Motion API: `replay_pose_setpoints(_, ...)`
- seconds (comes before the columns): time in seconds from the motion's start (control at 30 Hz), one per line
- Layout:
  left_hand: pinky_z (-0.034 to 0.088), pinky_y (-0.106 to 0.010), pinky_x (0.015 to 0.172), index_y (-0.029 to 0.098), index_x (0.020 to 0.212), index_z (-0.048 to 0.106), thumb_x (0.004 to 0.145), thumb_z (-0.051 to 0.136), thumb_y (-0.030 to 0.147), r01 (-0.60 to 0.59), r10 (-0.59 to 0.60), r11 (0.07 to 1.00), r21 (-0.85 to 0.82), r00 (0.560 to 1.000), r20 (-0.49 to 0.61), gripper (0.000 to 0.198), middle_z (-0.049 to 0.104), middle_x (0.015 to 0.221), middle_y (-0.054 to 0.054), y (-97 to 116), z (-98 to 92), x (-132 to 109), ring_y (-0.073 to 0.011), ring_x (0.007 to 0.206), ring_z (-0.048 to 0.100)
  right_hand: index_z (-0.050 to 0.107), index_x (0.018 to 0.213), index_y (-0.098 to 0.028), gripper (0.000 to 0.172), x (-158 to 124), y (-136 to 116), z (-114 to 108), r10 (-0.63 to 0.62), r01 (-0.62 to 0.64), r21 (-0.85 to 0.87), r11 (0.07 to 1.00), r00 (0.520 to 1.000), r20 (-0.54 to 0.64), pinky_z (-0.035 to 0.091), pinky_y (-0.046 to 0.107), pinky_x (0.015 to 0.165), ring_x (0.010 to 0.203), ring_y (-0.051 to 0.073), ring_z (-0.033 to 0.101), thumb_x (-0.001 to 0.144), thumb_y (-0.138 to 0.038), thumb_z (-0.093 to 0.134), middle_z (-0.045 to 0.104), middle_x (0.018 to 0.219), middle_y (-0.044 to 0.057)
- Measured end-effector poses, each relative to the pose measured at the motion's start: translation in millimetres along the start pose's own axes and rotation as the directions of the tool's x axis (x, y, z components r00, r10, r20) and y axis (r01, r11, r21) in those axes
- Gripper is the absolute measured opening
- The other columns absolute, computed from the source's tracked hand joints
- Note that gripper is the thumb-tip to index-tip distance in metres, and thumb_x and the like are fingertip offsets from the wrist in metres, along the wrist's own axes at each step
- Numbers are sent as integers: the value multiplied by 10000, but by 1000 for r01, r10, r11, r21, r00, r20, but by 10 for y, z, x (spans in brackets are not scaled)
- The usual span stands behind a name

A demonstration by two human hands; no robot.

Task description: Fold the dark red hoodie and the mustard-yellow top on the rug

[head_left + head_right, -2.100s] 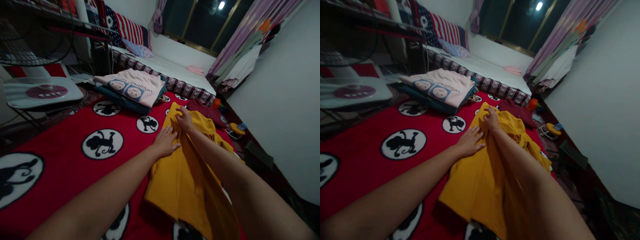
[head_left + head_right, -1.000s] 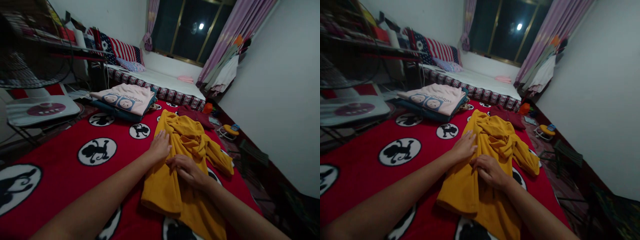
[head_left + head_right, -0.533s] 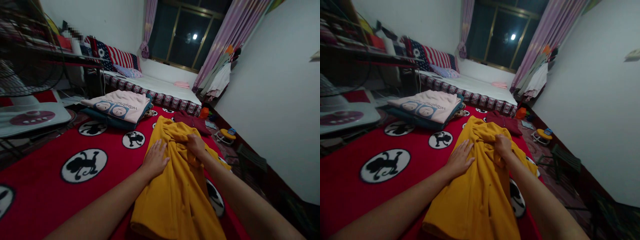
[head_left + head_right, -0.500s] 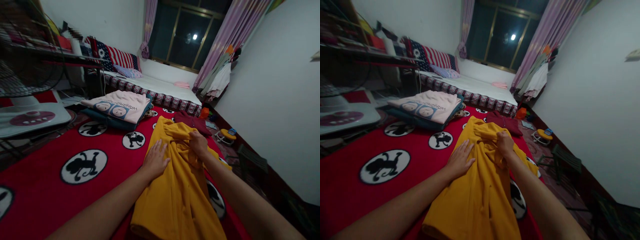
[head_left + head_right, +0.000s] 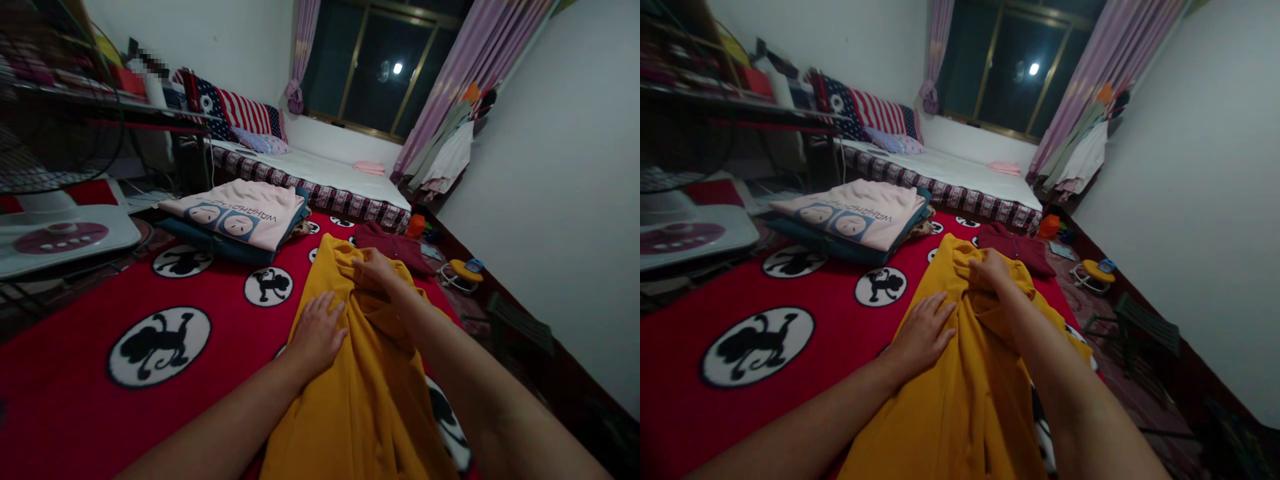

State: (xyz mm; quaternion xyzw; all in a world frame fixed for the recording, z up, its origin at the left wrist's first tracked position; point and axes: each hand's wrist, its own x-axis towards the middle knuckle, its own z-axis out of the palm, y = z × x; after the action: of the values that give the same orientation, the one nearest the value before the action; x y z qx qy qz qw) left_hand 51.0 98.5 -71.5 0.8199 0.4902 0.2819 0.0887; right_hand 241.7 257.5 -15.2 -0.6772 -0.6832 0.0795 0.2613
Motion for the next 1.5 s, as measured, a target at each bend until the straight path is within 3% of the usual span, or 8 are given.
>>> replay_pose_setpoints(0.17,433,-418,905,216,1195,567,809,663,343,-60,59,998,-38,998,-3,417,570,1090,-83,58,-106,-2,-250,1016,523,686,978,-179,293,81,-23,158,60,-71,-249,966,997,-49,431,302,734,903,251,625,745,-357,679,697,956,104)
replay_pose_setpoints(0.37,440,-354,850,223,1081,602,837,623,261,-114,119,981,-160,993,26,248,589,1011,-49,91,-139,-3,-215,946,538,645,1139,-248,340,167,35,126,0,-105,-365,925,961,-277,416,297,742,952,225,601,919,-376,419,627,1122,85)
replay_pose_setpoints(0.47,448,-319,829,215,1035,617,869,562,196,-149,159,960,-236,987,24,176,622,983,-39,58,-95,-1,-195,926,554,691,1049,-253,279,210,30,161,1,-104,-426,899,972,-235,409,299,716,882,222,605,885,-307,472,641,1027,84)
replay_pose_setpoints(0.63,463,-296,851,200,1098,625,818,475,-8,-170,182,933,-317,983,10,379,681,1018,-40,-41,28,18,-181,957,572,652,1078,-171,304,289,-161,280,-41,-100,-400,911,943,-329,385,371,849,1055,278,539,840,-178,463,619,1113,135)
replay_pose_setpoints(0.83,396,-380,1032,221,1298,537,829,477,59,-205,222,955,-214,973,61,500,550,1361,-47,-34,23,36,-216,1214,477,689,1022,-168,286,280,-243,517,-199,202,-152,967,979,35,406,318,927,1065,210,570,874,-183,445,670,1120,93)
replay_pose_setpoints(1.0,253,-431,1142,239,1421,402,898,407,152,-201,209,976,-80,972,110,531,347,1521,-46,-35,68,27,-214,1384,324,711,1012,-188,288,239,-149,284,-228,246,-83,966,957,180,469,239,858,943,150,637,803,-116,527,722,1039,25)
replay_pose_setpoints(1.2,292,-420,1126,217,1378,463,903,422,160,-220,225,972,-87,973,55,480,401,1488,-71,-55,100,26,-212,1365,362,707,910,-169,218,-546,105,-392,-330,330,-21,944,944,-15,474,274,828,882,178,643,827,-200,508,717,947,63)
replay_pose_setpoints(1.5,458,-367,971,191,1114,657,870,491,82,-259,250,931,-258,966,-67,314,652,1173,-75,-25,14,25,-195,1099,562,684,959,-234,171,-1703,222,-720,-300,434,-496,752,896,328,428,291,800,952,207,572,841,-315,591,622,1063,70)
